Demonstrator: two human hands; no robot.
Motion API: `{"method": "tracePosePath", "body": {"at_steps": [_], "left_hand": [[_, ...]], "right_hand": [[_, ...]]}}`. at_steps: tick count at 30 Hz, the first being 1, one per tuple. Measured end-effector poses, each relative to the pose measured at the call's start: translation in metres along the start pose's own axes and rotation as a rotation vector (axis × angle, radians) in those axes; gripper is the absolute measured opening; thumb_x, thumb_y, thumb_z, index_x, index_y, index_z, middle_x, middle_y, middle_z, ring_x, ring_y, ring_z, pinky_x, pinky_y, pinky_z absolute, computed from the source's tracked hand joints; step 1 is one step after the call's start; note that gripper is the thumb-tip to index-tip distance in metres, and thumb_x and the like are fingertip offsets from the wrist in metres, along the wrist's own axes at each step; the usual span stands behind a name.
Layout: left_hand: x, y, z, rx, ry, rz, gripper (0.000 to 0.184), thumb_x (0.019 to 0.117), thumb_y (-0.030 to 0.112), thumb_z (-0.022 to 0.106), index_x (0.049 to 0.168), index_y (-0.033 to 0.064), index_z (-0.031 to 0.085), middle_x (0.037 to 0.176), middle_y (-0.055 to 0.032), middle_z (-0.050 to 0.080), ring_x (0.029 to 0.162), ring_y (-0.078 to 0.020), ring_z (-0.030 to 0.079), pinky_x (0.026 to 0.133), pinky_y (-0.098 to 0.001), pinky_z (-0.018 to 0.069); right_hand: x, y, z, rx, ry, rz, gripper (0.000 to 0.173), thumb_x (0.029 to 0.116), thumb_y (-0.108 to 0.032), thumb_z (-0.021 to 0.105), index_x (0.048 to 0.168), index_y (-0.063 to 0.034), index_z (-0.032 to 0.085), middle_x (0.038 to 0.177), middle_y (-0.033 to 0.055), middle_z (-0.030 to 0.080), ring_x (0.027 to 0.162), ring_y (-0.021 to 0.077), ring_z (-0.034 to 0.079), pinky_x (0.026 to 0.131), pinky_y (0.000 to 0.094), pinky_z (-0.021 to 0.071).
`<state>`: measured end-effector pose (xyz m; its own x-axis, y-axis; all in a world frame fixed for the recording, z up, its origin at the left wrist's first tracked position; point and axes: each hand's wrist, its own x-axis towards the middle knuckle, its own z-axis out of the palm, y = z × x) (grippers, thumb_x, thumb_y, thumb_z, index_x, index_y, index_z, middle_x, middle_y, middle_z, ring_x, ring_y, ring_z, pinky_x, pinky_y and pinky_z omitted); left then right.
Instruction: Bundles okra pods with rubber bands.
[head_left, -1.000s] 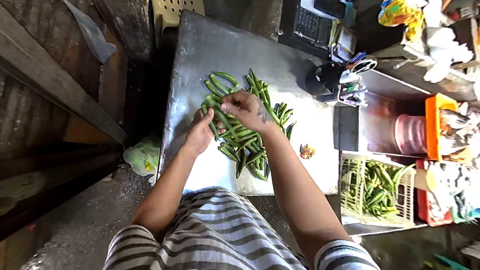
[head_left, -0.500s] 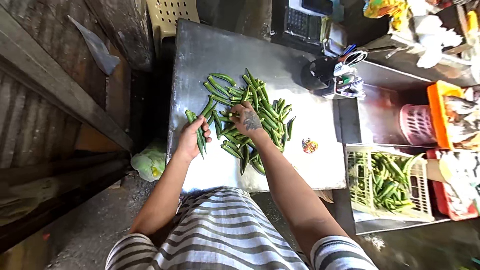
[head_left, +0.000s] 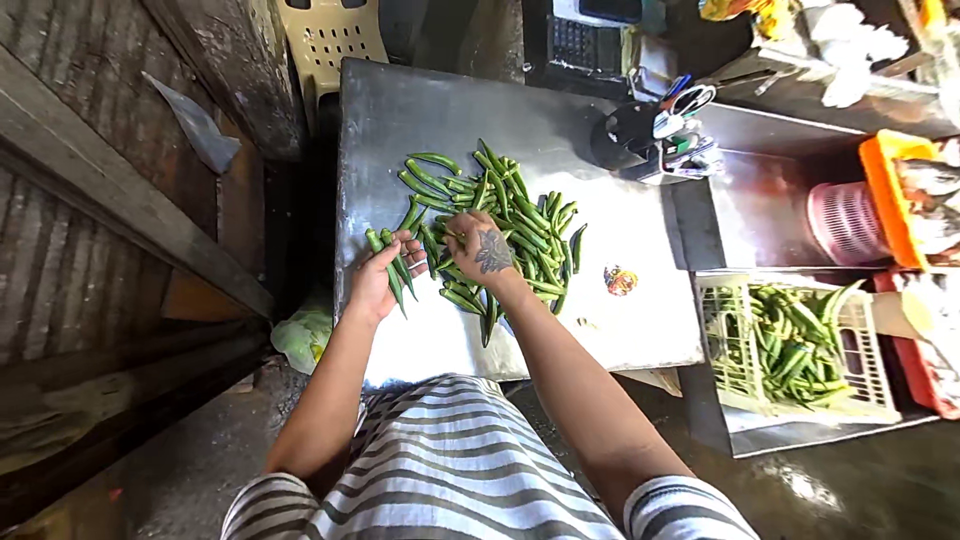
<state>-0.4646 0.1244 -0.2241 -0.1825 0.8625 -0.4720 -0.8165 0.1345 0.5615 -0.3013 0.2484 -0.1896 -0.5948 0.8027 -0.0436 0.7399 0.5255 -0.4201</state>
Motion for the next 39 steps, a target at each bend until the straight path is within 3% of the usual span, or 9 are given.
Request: {"method": "tracePosePath", "body": {"at_steps": [6, 12, 14, 17, 20, 23, 29, 34, 39], "left_hand": [[-0.002, -0.009, -0.002, 0.185, -0.014, -0.011, 0.037, 0.1106, 0.019, 0.041, 0.142, 0.0068, 0.055, 0.132, -0.0119, 0.067, 0.118, -0.0251, 0.067, 0.098, -0.043, 0.0551], [0.0, -0.025, 0.0, 0.41, 0.07, 0.152, 0.04, 0.1056, 0.014, 0.054, 0.145, 0.0064, 0.054, 0.148, -0.008, 0.057, 0.134, -0.0183, 0.055, 0.108, -0.0391, 0.0476], [0.001, -0.026, 0.001, 0.422, 0.077, 0.204, 0.037, 0.1055, 0.014, 0.054, 0.141, 0.0048, 0.057, 0.143, -0.0095, 0.059, 0.13, -0.0188, 0.058, 0.105, -0.0392, 0.0495], [-0.003, -0.024, 0.009, 0.335, 0.011, 0.164, 0.037, 0.1089, 0.018, 0.047, 0.144, 0.0066, 0.053, 0.139, -0.0106, 0.061, 0.123, -0.0224, 0.063, 0.102, -0.0422, 0.054], [-0.003, -0.019, 0.019, 0.127, -0.101, 0.041, 0.036, 0.1123, 0.026, 0.036, 0.135, 0.0096, 0.058, 0.108, -0.0104, 0.07, 0.089, -0.0235, 0.071, 0.079, -0.0419, 0.0615], [0.0, -0.013, 0.021, -0.045, -0.107, -0.007, 0.032, 0.1122, 0.033, 0.035, 0.105, 0.0139, 0.059, 0.069, 0.0022, 0.05, 0.051, -0.0088, 0.048, 0.047, -0.0231, 0.0474], [0.005, -0.001, -0.004, 0.193, 0.074, 0.111, 0.018, 0.109, 0.026, 0.05, 0.104, 0.0128, 0.061, 0.072, 0.0024, 0.052, 0.049, -0.0063, 0.044, 0.045, -0.0195, 0.0425], [0.006, -0.005, -0.005, 0.51, 0.16, 0.153, 0.012, 0.1032, 0.027, 0.063, 0.105, 0.0154, 0.062, 0.061, 0.0029, 0.045, 0.045, -0.008, 0.041, 0.043, -0.0238, 0.0412], [0.0, -0.005, -0.005, 0.507, 0.161, 0.175, 0.014, 0.1021, 0.027, 0.065, 0.099, 0.0152, 0.059, 0.06, 0.0035, 0.045, 0.047, -0.0092, 0.046, 0.047, -0.0257, 0.0473]], "right_hand": [[-0.014, 0.007, 0.019, -0.221, -0.082, 0.092, 0.033, 0.0956, -0.028, 0.07, 0.126, -0.0148, 0.07, 0.13, 0.0168, 0.059, 0.118, 0.0394, 0.058, 0.088, 0.0585, 0.0521], [-0.005, 0.01, 0.007, -0.226, -0.081, 0.193, 0.022, 0.096, -0.028, 0.07, 0.112, -0.0125, 0.075, 0.124, 0.0163, 0.064, 0.119, 0.0387, 0.058, 0.09, 0.0599, 0.0486], [-0.014, 0.001, -0.011, 0.028, -0.068, 0.204, 0.025, 0.1012, -0.028, 0.065, 0.115, -0.0083, 0.072, 0.117, 0.0197, 0.064, 0.11, 0.0388, 0.062, 0.088, 0.0613, 0.0518], [-0.021, -0.006, -0.024, 0.367, -0.091, 0.079, 0.022, 0.1019, -0.029, 0.064, 0.109, -0.0105, 0.074, 0.098, 0.0092, 0.071, 0.085, 0.0209, 0.068, 0.077, 0.0456, 0.0576], [-0.026, -0.001, -0.036, 0.511, -0.095, 0.048, 0.031, 0.1075, -0.034, 0.052, 0.115, -0.0137, 0.075, 0.104, 0.0038, 0.073, 0.085, 0.0138, 0.068, 0.077, 0.0389, 0.0581], [-0.031, 0.017, -0.042, 0.535, 0.005, 0.273, 0.038, 0.1078, -0.045, 0.048, 0.111, -0.0149, 0.072, 0.087, 0.0052, 0.069, 0.066, 0.0168, 0.06, 0.06, 0.0392, 0.0505], [-0.033, 0.024, -0.021, 0.338, -0.096, 0.183, 0.018, 0.1002, -0.025, 0.066, 0.102, -0.0089, 0.075, 0.09, 0.0078, 0.072, 0.079, 0.0216, 0.069, 0.074, 0.049, 0.0581], [-0.001, -0.02, 0.025, 0.054, -0.194, 0.237, 0.045, 0.0949, -0.049, 0.066, 0.12, -0.0117, 0.068, 0.103, 0.012, 0.073, 0.096, 0.0323, 0.071, 0.082, 0.0585, 0.0569], [-0.01, -0.022, 0.041, 0.113, -0.074, 0.265, 0.043, 0.0929, -0.042, 0.072, 0.12, -0.0093, 0.065, 0.102, 0.0145, 0.07, 0.094, 0.0337, 0.07, 0.075, 0.0569, 0.0567]]}}
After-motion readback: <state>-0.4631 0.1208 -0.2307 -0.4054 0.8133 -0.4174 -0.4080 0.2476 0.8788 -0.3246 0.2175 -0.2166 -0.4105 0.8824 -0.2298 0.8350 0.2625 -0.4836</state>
